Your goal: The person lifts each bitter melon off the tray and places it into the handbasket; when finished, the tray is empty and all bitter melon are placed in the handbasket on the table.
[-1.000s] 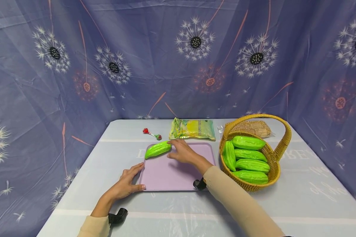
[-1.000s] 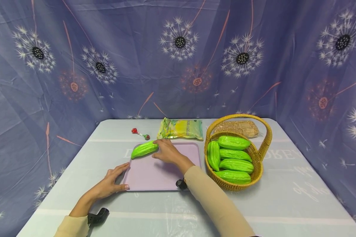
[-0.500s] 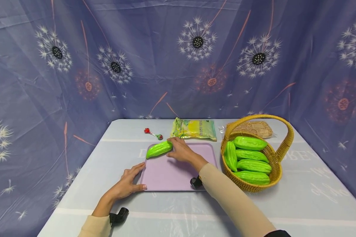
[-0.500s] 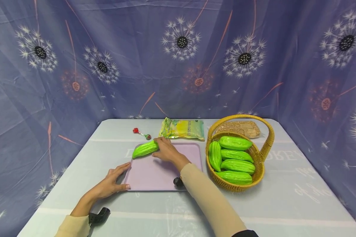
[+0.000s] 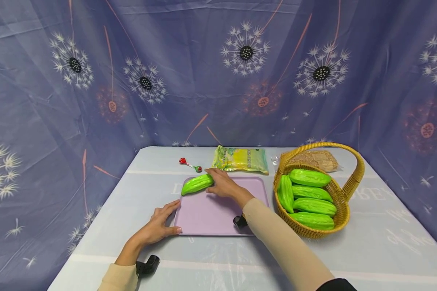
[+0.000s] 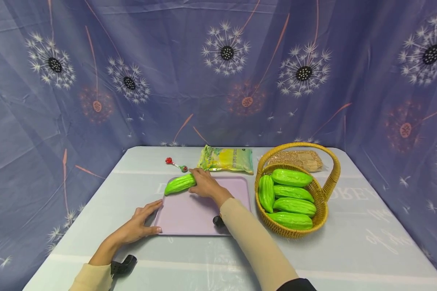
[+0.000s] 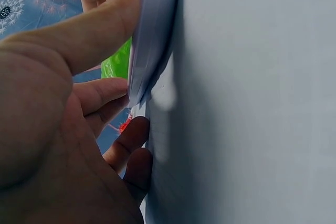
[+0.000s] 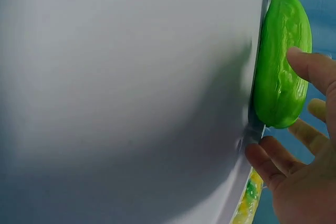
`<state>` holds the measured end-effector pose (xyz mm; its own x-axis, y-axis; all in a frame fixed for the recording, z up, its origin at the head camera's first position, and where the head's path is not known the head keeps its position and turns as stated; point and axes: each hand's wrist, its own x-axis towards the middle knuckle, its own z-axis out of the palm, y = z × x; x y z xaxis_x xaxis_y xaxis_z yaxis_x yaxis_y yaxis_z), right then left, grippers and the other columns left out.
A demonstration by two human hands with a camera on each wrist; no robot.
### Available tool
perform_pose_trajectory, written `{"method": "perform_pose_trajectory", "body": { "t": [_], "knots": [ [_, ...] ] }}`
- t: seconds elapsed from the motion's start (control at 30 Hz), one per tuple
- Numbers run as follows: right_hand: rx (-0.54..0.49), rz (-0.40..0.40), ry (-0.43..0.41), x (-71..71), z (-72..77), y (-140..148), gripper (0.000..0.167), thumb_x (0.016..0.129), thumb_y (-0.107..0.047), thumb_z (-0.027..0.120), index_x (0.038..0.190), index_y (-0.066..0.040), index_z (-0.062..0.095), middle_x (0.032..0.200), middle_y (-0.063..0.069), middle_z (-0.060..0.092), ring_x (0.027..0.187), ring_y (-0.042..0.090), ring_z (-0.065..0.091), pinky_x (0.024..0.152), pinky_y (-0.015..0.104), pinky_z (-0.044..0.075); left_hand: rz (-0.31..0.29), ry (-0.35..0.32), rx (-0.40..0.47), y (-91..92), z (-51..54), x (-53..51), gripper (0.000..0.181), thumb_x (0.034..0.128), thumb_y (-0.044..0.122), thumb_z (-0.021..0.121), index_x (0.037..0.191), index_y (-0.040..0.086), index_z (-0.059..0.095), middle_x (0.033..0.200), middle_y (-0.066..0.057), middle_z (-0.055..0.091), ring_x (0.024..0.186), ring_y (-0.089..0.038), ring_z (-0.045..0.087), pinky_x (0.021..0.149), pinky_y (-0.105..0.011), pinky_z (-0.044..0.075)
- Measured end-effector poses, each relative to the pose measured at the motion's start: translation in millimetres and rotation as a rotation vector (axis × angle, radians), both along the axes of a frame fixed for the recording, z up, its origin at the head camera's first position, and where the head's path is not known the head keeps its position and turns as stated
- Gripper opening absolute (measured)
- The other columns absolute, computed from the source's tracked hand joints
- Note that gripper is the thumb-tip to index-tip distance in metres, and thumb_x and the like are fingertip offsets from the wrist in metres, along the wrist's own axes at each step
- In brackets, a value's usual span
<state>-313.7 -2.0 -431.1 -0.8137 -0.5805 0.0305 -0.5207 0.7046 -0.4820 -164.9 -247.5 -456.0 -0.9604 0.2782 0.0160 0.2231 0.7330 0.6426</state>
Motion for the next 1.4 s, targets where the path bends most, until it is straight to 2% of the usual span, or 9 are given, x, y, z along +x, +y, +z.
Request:
{"method": "perform_pose_trajectory", "body": {
  "t": [0.27, 0.5, 0.7, 1.2, 1.4],
  "knots": [
    [0.043, 0.031, -0.022, 0.1, 2.0, -4.3, 0.073, 0.086, -0.032, 0.069, 0.148, -0.021, 0.032, 0.15, 0.01, 0.035, 0.139, 0.039, 0.027, 0.113, 0.054, 0.02, 0.008, -0.005, 0.008, -0.1, 1.5, 0.4, 0.083, 0.0756, 0.034, 0.077, 0.145, 0.01, 0.037, 0.152, -0.006, 0.033, 0.108, -0.023, 0.034, 0.089, -0.039, 0.029],
    [0.039, 0.034, 0.002, 4.0, 1.8, -4.6, 0.063, 0.086, -0.032, 0.069, 0.142, -0.02, 0.042, 0.137, 0.01, 0.043, 0.123, 0.031, 0.039, 0.104, 0.047, 0.035, -0.003, -0.001, 0.005, 0.7, 0.9, 0.4, 0.083, 0.0759, 0.034, 0.076, 0.145, 0.011, 0.037, 0.152, -0.005, 0.033, 0.109, -0.022, 0.034, 0.09, -0.04, 0.028],
    [0.037, 0.033, 0.028, 6.3, 1.3, -3.6, 0.058, 0.085, -0.031, 0.069, 0.139, -0.022, 0.047, 0.129, 0.009, 0.045, 0.114, 0.026, 0.041, 0.101, 0.044, 0.036, -0.002, -0.007, 0.006, 0.6, 1.4, 1.1, 0.084, 0.0757, 0.036, 0.076, 0.146, 0.011, 0.036, 0.153, -0.005, 0.032, 0.11, -0.023, 0.033, 0.09, -0.04, 0.029],
    [-0.01, 0.008, 0.05, 11.8, 0.3, 3.9, 0.049, 0.084, -0.026, 0.07, 0.13, -0.019, 0.055, 0.118, 0.007, 0.05, 0.114, 0.026, 0.046, 0.094, 0.041, 0.04, -0.008, 0.003, 0.004, -0.6, 0.3, 0.1, 0.084, 0.0762, 0.038, 0.075, 0.145, 0.01, 0.037, 0.153, -0.005, 0.032, 0.114, -0.024, 0.033, 0.091, -0.041, 0.029],
    [-0.051, 0.011, 0.053, 18.0, 5.1, 13.3, 0.048, 0.084, -0.027, 0.07, 0.129, -0.02, 0.055, 0.121, 0.007, 0.051, 0.116, 0.027, 0.047, 0.097, 0.043, 0.04, -0.01, 0.005, 0.014, -0.6, -0.2, -0.3, 0.083, 0.0757, 0.036, 0.076, 0.144, 0.009, 0.038, 0.153, -0.005, 0.033, 0.112, -0.024, 0.034, 0.09, -0.039, 0.027]
  ]
}}
